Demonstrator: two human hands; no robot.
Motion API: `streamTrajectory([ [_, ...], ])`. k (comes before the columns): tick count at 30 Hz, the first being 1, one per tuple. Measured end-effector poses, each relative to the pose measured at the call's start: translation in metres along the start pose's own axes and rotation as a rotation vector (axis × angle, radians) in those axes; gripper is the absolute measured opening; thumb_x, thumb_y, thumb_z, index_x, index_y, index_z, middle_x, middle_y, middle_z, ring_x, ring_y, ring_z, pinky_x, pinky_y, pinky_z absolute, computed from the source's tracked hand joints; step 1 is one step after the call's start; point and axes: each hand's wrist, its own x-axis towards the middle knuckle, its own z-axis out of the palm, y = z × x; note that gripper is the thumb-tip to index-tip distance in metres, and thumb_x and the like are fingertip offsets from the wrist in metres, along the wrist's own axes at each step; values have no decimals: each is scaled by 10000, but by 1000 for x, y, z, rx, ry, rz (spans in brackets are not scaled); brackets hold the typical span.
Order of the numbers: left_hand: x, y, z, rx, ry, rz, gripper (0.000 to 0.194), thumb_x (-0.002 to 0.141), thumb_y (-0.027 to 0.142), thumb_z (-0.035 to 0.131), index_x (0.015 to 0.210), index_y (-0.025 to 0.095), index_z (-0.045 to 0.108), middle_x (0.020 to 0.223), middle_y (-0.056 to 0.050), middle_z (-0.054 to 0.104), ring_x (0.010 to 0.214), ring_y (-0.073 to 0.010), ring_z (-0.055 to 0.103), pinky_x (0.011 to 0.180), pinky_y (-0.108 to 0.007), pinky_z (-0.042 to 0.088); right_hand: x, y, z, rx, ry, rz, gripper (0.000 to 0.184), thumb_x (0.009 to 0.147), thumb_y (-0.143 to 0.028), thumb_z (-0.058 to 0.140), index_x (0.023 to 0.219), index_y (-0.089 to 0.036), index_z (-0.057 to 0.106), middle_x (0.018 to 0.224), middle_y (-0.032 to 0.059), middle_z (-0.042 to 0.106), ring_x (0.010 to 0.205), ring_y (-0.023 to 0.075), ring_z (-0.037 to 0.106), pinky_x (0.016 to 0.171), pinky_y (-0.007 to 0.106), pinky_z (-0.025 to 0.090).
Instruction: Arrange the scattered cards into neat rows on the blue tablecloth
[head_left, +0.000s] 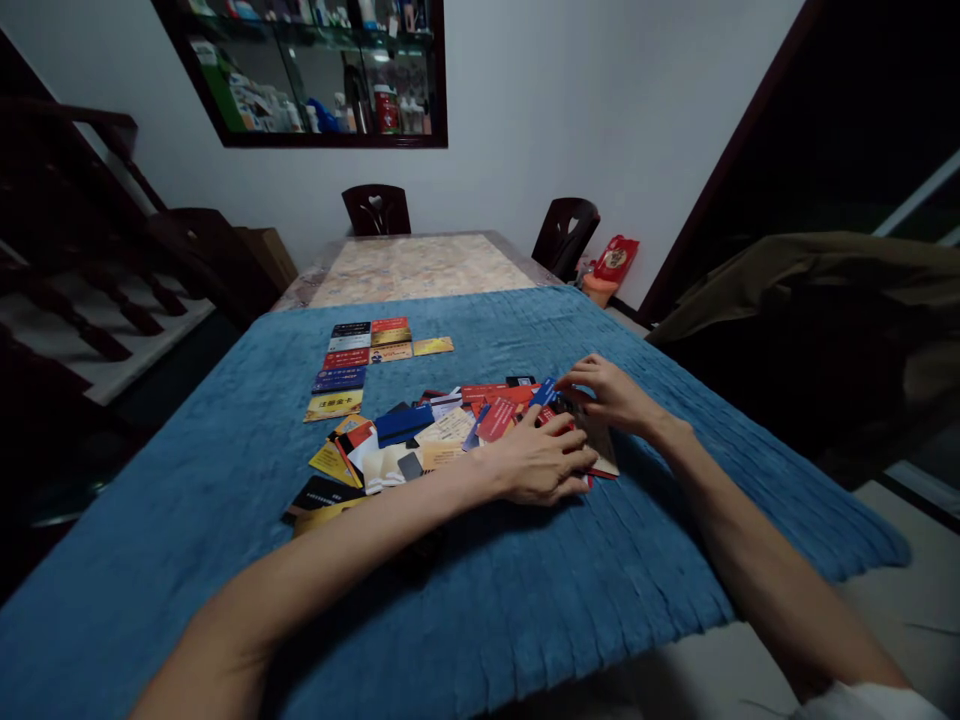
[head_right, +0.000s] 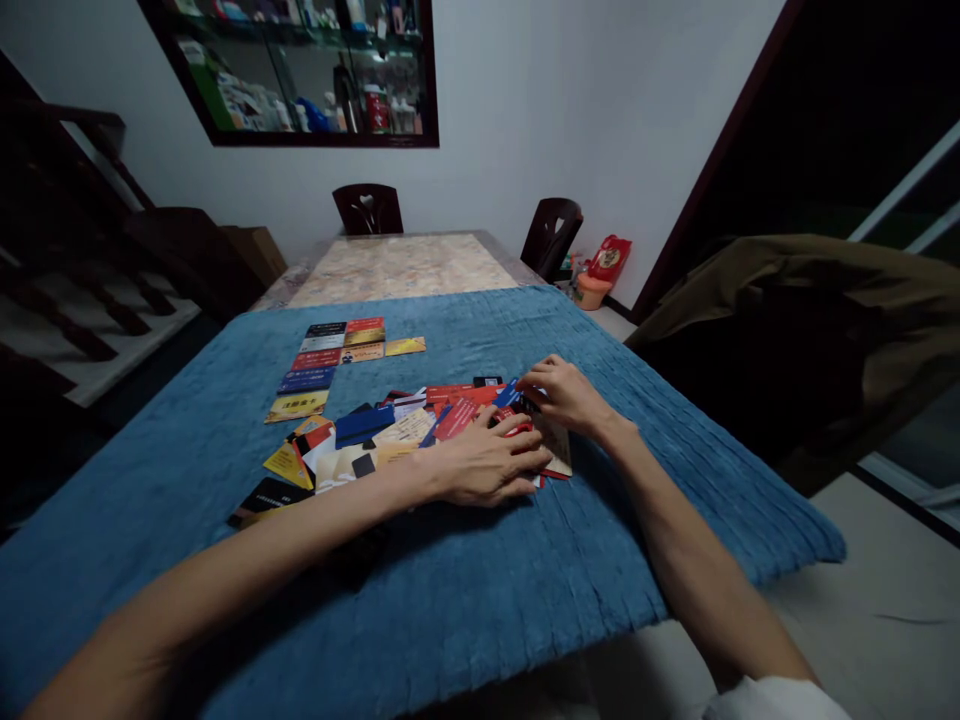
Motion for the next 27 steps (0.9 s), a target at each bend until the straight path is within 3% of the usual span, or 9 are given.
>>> streamTrajectory([
  [10, -35, -3, -13, 114, -1, -178, 300, 971, 362, 487, 1132, 136, 601, 1203, -203, 602, 1209, -348, 499, 990, -538, 389, 4, -22, 8, 110, -55, -69, 223, 921, -244, 539, 991, -211, 748, 910, 100, 713, 887, 229, 571, 823, 390, 465],
  [17, -58, -10, -19, 131, -48, -273, 263, 961, 331, 491, 1082, 126, 604, 1169, -189, 611, 1153, -328, 517, 937, -474, 403, 5, -51, 15, 120, -111, -143, 266, 911, -416, 627, 1067, -229, 736, 1046, 112, 683, 993, 262, 541, 865, 435, 466],
  [23, -77, -27, -25, 13, -52, -351, 218, 893, 233, 556, 1100, 169, 587, 1229, -144, 605, 1221, -308, 485, 978, -483, 398, 4, -67, 16, 30, -110, -147, 310, 889, -414, 650, 1149, -255, 704, 1131, 120, 650, 1049, 294, 505, 862, 470, 443],
  [27, -81, -30, -29, -1, -87, -363, 164, 886, 244, 567, 1027, 170, 608, 1150, -129, 621, 1157, -298, 519, 966, -474, 414, 4, -75, 13, 67, -128, -179, 280, 912, -426, 623, 1095, -238, 720, 1093, 120, 662, 1044, 289, 500, 885, 468, 436],
])
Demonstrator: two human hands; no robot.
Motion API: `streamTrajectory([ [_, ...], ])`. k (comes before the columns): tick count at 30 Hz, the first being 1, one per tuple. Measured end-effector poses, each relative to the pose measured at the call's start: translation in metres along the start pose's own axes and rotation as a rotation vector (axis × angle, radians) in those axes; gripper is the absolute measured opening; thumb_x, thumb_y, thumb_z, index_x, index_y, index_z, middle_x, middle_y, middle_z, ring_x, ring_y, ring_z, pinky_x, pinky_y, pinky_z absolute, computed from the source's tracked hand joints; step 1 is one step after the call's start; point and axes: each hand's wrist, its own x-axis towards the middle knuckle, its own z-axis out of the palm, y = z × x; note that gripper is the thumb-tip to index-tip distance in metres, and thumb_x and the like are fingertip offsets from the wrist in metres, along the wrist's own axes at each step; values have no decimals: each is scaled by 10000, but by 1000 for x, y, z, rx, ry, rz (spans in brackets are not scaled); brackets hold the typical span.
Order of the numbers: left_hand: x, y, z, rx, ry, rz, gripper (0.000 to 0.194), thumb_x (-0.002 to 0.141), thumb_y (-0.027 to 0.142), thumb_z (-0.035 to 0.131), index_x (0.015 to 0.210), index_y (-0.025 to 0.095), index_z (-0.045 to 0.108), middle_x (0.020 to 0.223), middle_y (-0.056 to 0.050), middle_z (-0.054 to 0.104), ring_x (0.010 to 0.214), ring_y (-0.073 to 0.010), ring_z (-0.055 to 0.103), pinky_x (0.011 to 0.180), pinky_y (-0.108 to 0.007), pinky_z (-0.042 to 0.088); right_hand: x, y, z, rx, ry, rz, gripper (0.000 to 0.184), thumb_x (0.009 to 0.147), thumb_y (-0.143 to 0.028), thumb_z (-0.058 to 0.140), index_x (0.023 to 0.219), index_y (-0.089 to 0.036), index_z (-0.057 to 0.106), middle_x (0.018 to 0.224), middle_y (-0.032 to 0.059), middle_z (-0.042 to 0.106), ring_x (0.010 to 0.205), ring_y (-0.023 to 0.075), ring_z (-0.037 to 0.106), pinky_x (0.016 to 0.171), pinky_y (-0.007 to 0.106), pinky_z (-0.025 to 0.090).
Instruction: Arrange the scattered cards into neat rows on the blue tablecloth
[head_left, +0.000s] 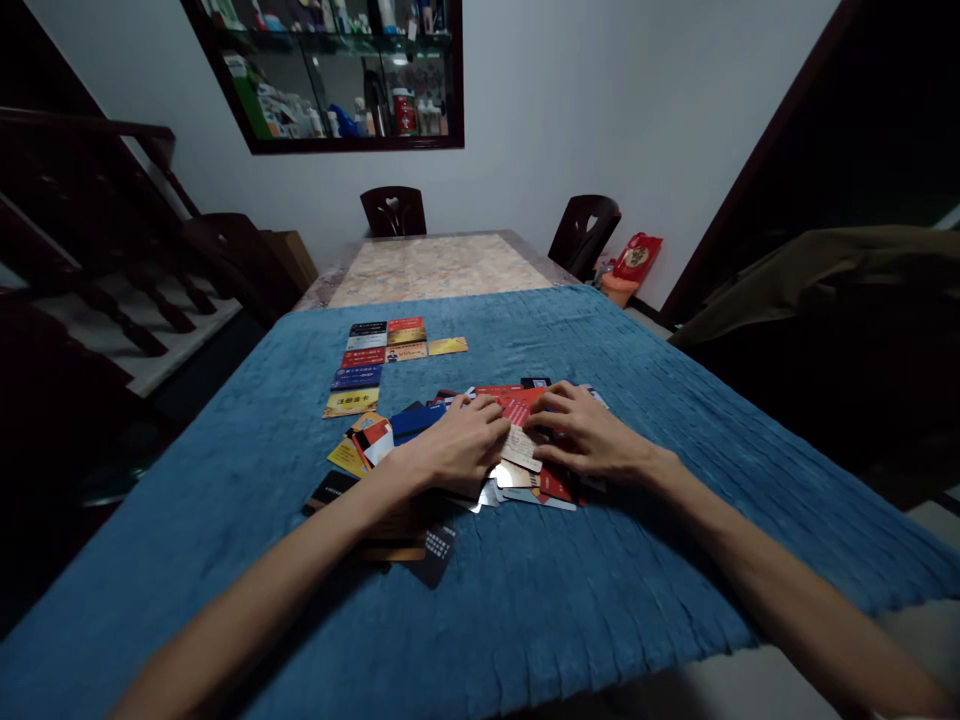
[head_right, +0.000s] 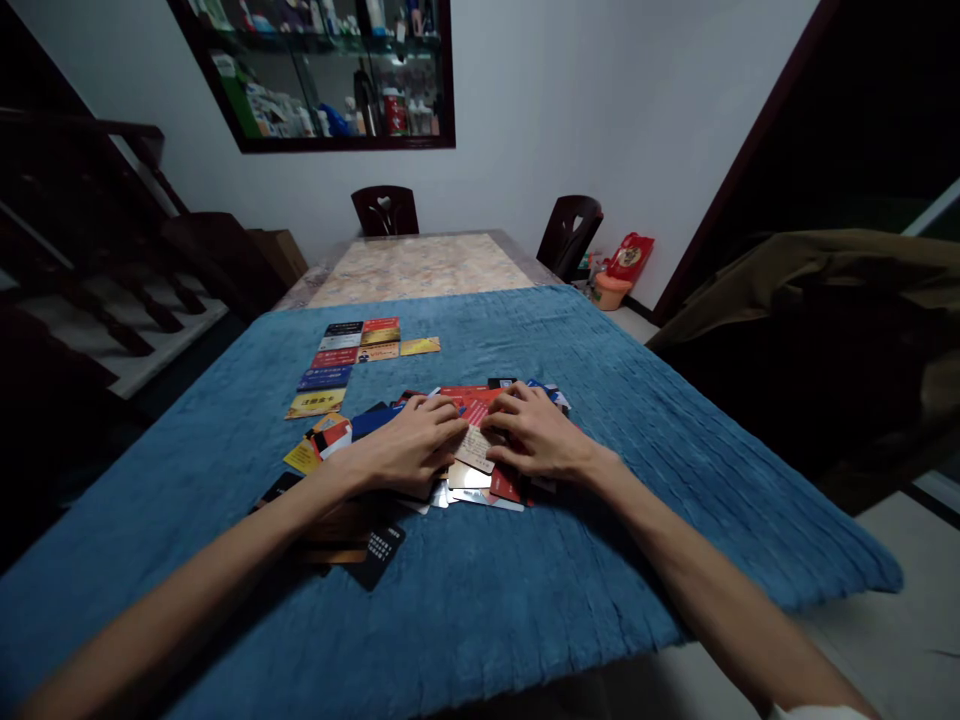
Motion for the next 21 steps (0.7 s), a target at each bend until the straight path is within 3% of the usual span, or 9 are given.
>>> streamTrajectory([
  [9, -2, -4, 4, 145, 32, 66, 248, 927, 334, 561, 1005, 125, 669, 1120, -157, 640, 1173, -314, 518, 971, -455, 415, -1, -11, -1, 17, -63, -70, 398, 866, -495, 658, 1115, -189, 712, 1116, 137, 644, 1098, 317, 467, 951, 510, 405],
  [14, 0, 3, 3, 204, 1, 82, 244, 935, 288, 549, 906, 94, 695, 957, -145, 678, 984, -267, 600, 929, -429, 444, 1, -13, 0, 22, -44, -85, 294, 895, -393, 618, 1078, -184, 716, 1065, 130, 653, 1026, 282, 492, 929, 493, 421],
  [21, -3, -1, -13, 84, -5, 88, 328, 976, 259, 479, 753, 138, 688, 772, -92, 683, 854, -216, 611, 845, -361, 444, 1, -15, -2, 74, 97, -162, 239, 980, -265, 503, 1042, -196, 724, 993, 97, 711, 1015, 244, 548, 935, 461, 459],
])
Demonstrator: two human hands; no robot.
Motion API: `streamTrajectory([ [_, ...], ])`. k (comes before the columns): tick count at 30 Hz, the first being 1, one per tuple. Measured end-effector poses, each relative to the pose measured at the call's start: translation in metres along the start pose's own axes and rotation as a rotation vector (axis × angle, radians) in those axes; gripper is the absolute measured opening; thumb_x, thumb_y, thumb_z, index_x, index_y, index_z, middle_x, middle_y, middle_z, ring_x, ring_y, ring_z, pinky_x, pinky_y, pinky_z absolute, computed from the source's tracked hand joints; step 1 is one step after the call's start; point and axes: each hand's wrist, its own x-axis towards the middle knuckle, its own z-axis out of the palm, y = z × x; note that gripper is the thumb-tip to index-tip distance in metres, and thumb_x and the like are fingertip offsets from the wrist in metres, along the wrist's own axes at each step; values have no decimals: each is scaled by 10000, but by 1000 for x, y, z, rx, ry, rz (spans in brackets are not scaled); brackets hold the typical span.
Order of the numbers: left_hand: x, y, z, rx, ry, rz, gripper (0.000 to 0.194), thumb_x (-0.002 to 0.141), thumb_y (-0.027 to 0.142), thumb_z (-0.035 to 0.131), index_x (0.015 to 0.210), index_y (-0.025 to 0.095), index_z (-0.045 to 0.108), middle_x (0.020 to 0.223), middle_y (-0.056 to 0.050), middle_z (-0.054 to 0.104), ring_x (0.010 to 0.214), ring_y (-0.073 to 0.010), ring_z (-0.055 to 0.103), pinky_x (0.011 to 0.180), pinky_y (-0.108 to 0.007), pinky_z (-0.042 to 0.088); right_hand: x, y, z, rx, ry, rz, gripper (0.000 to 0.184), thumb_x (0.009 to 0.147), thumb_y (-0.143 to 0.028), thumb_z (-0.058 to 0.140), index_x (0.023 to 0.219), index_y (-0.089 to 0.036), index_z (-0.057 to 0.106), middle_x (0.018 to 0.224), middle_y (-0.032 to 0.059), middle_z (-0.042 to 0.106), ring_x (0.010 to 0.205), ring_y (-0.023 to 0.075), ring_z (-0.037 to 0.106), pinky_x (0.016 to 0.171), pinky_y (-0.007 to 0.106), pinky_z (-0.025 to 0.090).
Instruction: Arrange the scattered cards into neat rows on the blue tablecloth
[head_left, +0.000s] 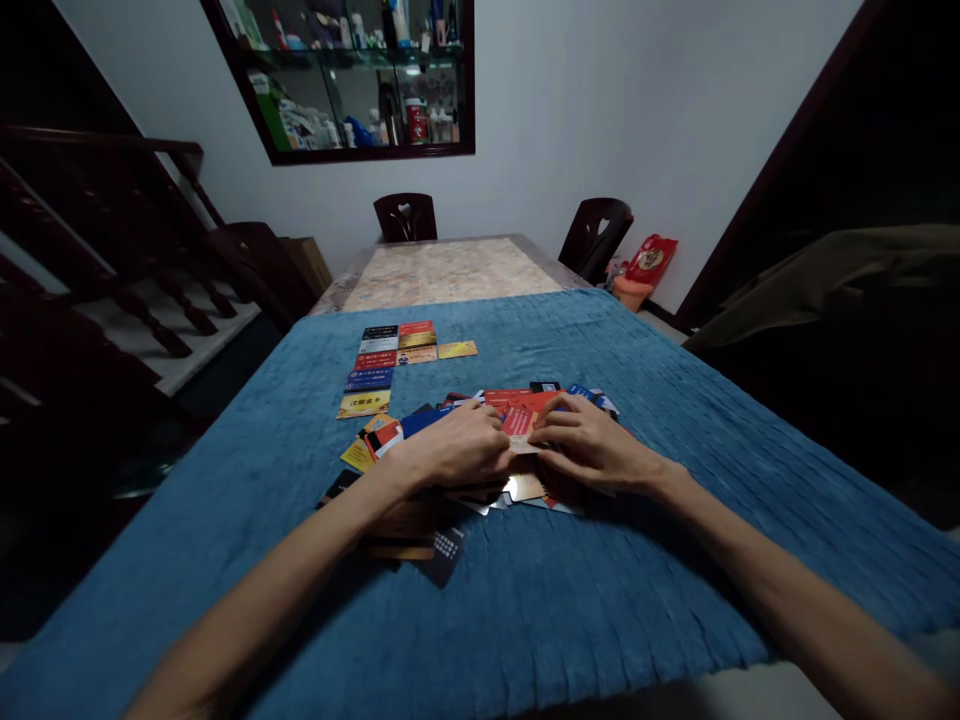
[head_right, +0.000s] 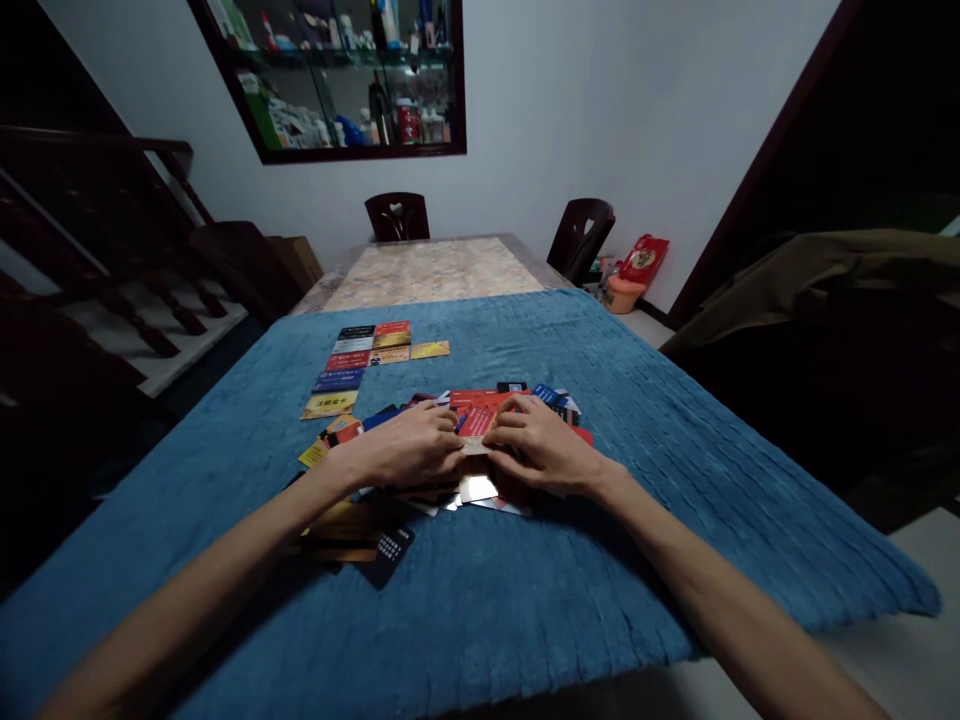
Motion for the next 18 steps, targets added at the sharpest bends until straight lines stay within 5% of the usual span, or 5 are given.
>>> streamTrajectory([
  [7, -2, -20, 0, -295, 91, -42, 355, 971, 189, 419, 673, 142, 608, 659, -28, 591, 622, -125, 483, 676, -267, 389, -4, 16, 17, 19, 189, 72, 222, 983, -211, 505, 986, -209, 727, 879, 91, 693, 913, 221, 590, 820, 398, 523],
  [18, -2, -23, 3, -370, 109, -193, 199, 810, 73, 484, 757, 137, 665, 761, -42, 662, 681, -129, 537, 640, -228, 381, -3, 24, 32, 76, 312, 133, 250, 958, -199, 528, 1162, -204, 674, 919, 88, 654, 847, 212, 600, 741, 373, 539],
])
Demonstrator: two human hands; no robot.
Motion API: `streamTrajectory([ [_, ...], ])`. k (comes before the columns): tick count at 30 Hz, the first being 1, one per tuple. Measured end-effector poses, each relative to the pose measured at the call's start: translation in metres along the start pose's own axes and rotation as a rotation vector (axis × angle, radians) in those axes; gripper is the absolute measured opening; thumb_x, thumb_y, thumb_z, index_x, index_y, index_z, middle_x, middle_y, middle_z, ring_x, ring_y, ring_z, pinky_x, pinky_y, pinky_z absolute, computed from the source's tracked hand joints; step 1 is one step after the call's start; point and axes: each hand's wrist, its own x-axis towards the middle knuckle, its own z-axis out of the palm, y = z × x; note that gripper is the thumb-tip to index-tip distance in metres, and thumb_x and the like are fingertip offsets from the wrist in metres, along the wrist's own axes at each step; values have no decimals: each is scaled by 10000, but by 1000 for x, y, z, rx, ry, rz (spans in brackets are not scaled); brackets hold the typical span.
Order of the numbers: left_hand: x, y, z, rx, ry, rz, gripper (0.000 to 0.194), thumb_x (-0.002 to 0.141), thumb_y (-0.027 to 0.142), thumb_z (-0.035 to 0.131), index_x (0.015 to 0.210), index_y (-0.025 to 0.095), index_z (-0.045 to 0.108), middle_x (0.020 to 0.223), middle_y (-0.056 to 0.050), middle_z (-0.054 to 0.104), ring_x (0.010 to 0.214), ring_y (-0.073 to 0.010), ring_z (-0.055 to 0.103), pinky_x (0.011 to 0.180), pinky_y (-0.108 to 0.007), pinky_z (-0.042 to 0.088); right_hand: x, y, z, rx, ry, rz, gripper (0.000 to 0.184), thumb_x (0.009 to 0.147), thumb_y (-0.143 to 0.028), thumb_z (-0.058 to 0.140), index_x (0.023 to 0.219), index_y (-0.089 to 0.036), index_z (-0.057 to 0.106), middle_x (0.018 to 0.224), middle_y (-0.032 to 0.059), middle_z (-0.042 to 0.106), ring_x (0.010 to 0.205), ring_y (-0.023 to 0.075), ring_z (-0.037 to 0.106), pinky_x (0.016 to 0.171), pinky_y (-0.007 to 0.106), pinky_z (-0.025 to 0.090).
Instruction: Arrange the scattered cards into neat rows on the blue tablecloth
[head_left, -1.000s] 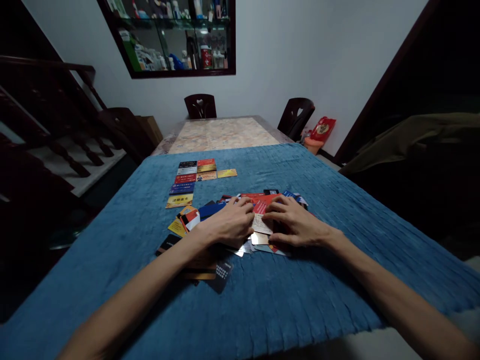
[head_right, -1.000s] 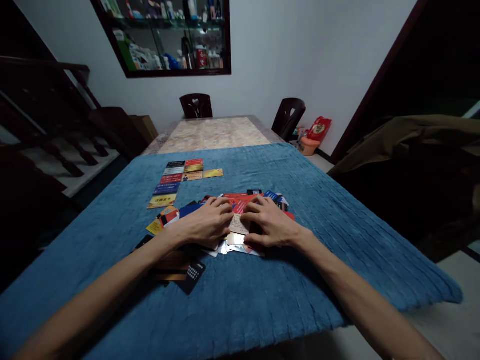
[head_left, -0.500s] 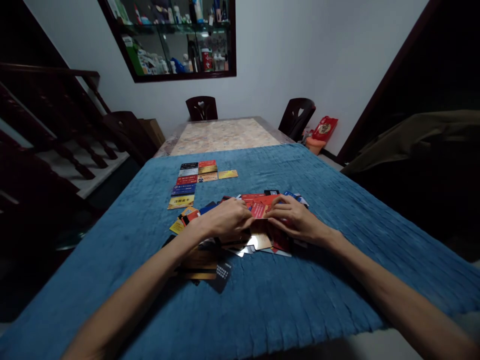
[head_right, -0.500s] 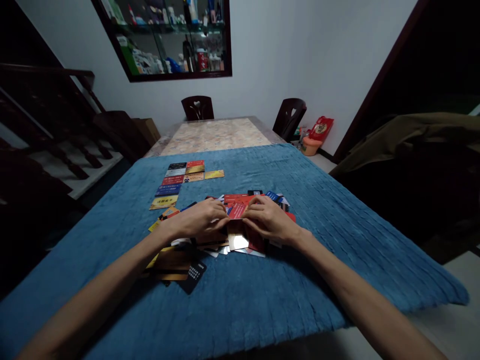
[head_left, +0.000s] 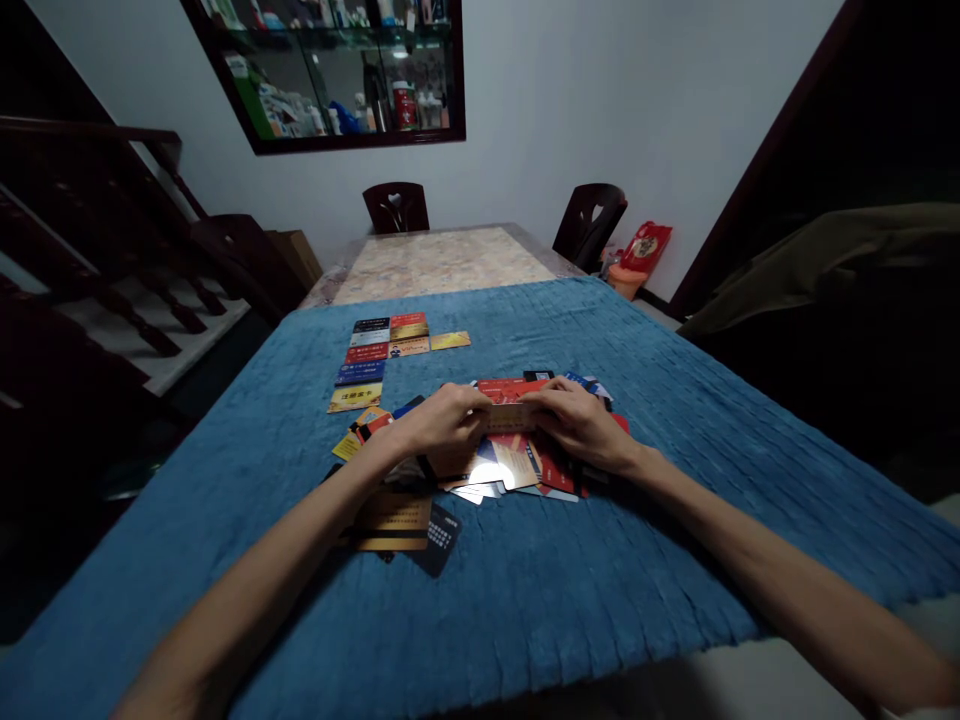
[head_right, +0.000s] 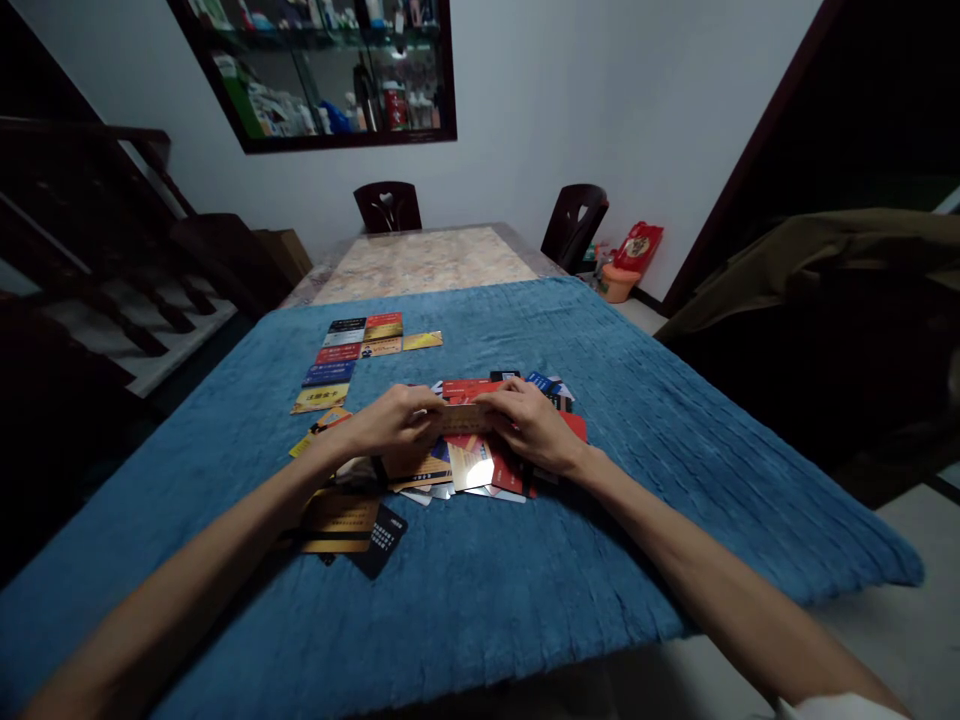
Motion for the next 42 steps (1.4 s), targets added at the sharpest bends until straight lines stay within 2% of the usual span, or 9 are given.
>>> streamTrajectory([
  [4, 1, -1, 2, 28, 4, -13, 202, 808, 64, 489, 790, 139, 676, 797, -55, 688, 701, -138, 562, 652, -229, 389, 0, 0, 1, -1, -20, 48, 303, 943, -184, 539, 1215, -254, 654, 969, 87, 656, 898, 228, 605, 765, 395, 548],
  [9, 1, 0, 2, 63, -4, -34, 172, 809, 72, 505, 796, 139, 663, 813, -66, 695, 709, -149, 573, 639, -234, 385, -1, 0, 3, -22, -34, 67, 370, 922, -179, 573, 1282, -254, 618, 1000, 94, 654, 933, 242, 605, 812, 418, 549],
  [17, 1, 0, 7, 156, 15, -76, 166, 864, 126, 484, 832, 137, 646, 842, -93, 692, 766, -188, 601, 693, -282, 422, -3, -4, 8, -60, -44, 124, 363, 920, -193, 576, 1278, -250, 604, 1028, 102, 671, 926, 256, 607, 819, 453, 538],
  [21, 1, -1, 15, 155, 59, -118, 174, 888, 157, 473, 950, 152, 635, 911, -97, 706, 813, -214, 626, 744, -320, 448, -3, -3, 8, -93, -34, 111, 381, 941, -217, 546, 1316, -267, 585, 1049, 104, 696, 930, 266, 613, 820, 472, 530],
  [26, 2, 1, 23, 148, 123, -210, 249, 878, 154, 475, 1122, 158, 524, 941, -90, 694, 831, -228, 635, 771, -341, 454, -6, 4, 12, -98, -21, 73, 453, 932, -180, 523, 1378, -260, 529, 1137, 101, 707, 974, 275, 592, 839, 468, 520],
  [29, 2, 2, 26, 132, 140, -250, 264, 858, 132, 473, 1121, 159, 478, 916, -85, 678, 810, -229, 629, 735, -322, 439, -7, 6, 14, -104, -17, 55, 504, 918, -179, 543, 1415, -243, 487, 1186, 105, 694, 999, 280, 574, 856, 472, 507],
  [33, 2, 1, 28, 79, 164, -226, 241, 837, 110, 465, 1067, 178, 475, 891, -67, 661, 795, -221, 617, 714, -310, 425, -6, 4, 13, -147, -29, 52, 514, 923, -226, 558, 1429, -230, 468, 1196, 115, 685, 1016, 297, 562, 845, 480, 496],
  [38, 2, 2, 26, 46, 227, -189, 200, 824, 101, 466, 1000, 195, 477, 895, -55, 639, 806, -205, 590, 735, -311, 435, -4, 0, 10, -215, -2, 44, 488, 951, -243, 505, 1435, -212, 460, 1186, 136, 682, 981, 298, 571, 805, 458, 492],
  [42, 2, 4, 22, 60, 206, -169, 199, 817, 105, 484, 1000, 182, 484, 965, -80, 623, 879, -217, 567, 798, -338, 461, -3, -1, 10, -241, 8, 46, 501, 956, -250, 494, 1453, -205, 441, 1161, 141, 686, 960, 298, 579, 768, 441, 491],
])
